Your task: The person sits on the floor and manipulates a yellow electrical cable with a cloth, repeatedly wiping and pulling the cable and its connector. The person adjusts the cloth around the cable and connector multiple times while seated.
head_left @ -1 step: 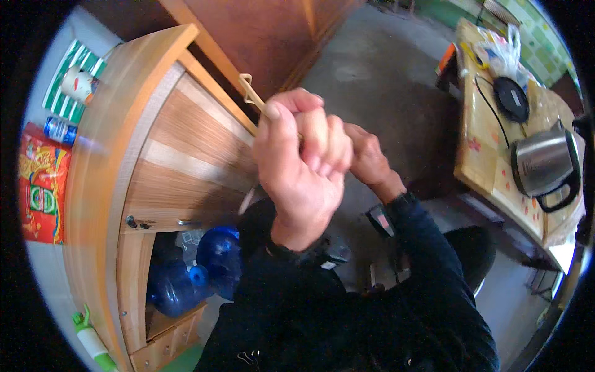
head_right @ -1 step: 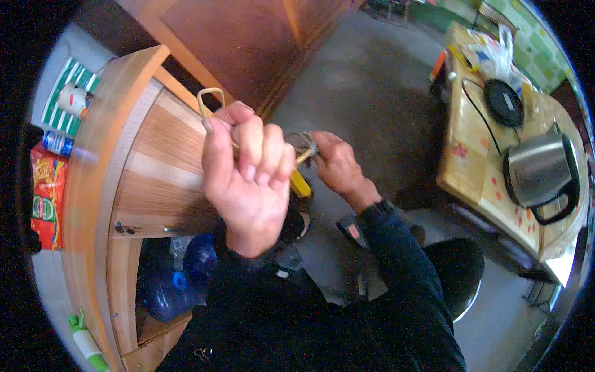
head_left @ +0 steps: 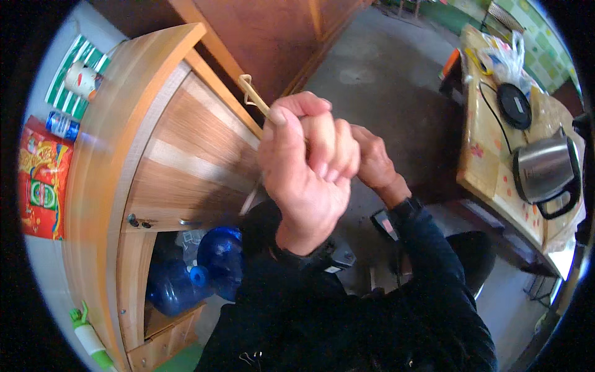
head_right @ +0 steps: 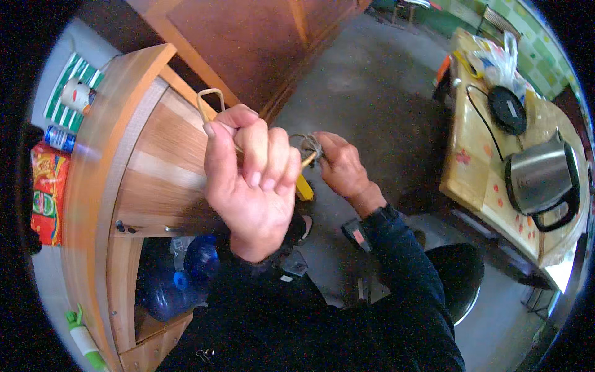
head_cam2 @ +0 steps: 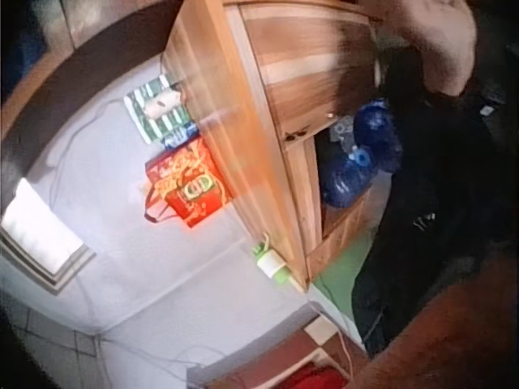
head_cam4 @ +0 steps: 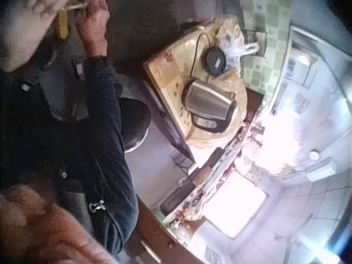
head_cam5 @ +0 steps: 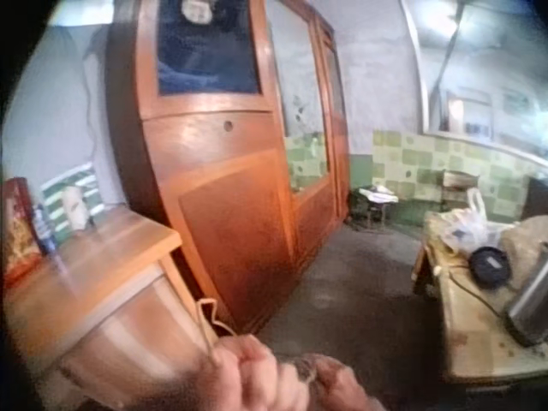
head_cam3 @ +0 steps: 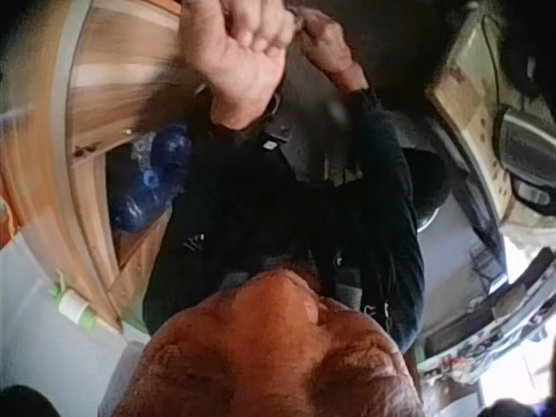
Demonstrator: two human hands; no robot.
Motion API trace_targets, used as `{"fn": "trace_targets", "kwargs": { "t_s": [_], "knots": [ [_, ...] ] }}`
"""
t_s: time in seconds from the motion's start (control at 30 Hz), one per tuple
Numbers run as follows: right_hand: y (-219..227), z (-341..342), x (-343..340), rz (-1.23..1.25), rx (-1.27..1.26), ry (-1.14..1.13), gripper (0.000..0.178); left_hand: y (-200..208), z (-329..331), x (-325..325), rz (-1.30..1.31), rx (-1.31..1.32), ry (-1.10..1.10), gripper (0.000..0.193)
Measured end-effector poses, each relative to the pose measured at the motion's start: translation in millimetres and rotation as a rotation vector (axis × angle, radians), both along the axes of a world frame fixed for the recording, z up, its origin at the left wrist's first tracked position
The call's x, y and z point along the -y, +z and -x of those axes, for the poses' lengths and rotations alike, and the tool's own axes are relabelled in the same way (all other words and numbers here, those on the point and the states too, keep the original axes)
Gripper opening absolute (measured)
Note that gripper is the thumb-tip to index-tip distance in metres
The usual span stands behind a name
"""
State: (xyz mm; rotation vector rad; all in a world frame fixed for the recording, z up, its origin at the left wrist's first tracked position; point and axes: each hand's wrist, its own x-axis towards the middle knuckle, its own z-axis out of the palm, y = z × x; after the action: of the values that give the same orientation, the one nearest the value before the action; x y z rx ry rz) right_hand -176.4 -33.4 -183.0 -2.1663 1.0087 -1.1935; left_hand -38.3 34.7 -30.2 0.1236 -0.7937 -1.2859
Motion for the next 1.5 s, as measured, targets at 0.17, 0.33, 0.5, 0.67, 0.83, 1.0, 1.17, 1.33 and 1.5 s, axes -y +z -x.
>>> {"fn": "trace_targets", "kwargs": {
  "t_s": [0.17, 0.33, 0.5, 0.67, 0.83, 1.0, 1.17, 1.33, 1.5],
  "knots": [
    [8.2, -24.1, -13.3, 0.243, 0.037, 0.043, 0.033, 3.8, -3.4, -3.1, 0.081, -0.016, 0.025, 0.046],
    [-15.4, -19.7, 13.8, -0.046, -0.029, 0.074, 0.032, -0.1, -20.1, 0.3, 0.017, -0.057, 0.003, 0.046],
    [1.2, -2.6, 18.4, -0.041, -0.024, 0.039, 0.034, -2.8, -31.6, 6.9, 0.077, -0.152, 0.018, 0.042],
    [49.6, -12.1, -24.0, 0.169, -0.033, 0.144, 0.036, 2.2, -26.8, 5.3, 0.052, -0.123, 0.026, 0.044],
    [38.1, -5.4, -17.0, 0.157, -0.025, 0.103, 0.033, 3.5, -17.7, -0.9, 0.061, -0.107, -0.086, 0.042],
    [6.5, 14.4, 14.5, 0.023, -0.203, -0.064, 0.036, 0.2, -20.5, 6.3, -0.039, -0.132, -0.058, 0.045],
    [36.4, -7.5, -25.4, 0.257, -0.03, -0.026, 0.037, -5.9, -16.6, 13.5, -0.095, -0.126, -0.042, 0.044],
    [77.6, -26.8, -59.0, 0.244, 0.236, -0.04, 0.04, -3.6, -11.4, 11.9, -0.057, -0.14, 0.055, 0.042],
    [52.4, -24.3, -46.4, 0.288, 0.262, -0.012, 0.036, -3.0, -14.3, 15.2, -0.15, -0.193, -0.031, 0.042]
  ]
}}
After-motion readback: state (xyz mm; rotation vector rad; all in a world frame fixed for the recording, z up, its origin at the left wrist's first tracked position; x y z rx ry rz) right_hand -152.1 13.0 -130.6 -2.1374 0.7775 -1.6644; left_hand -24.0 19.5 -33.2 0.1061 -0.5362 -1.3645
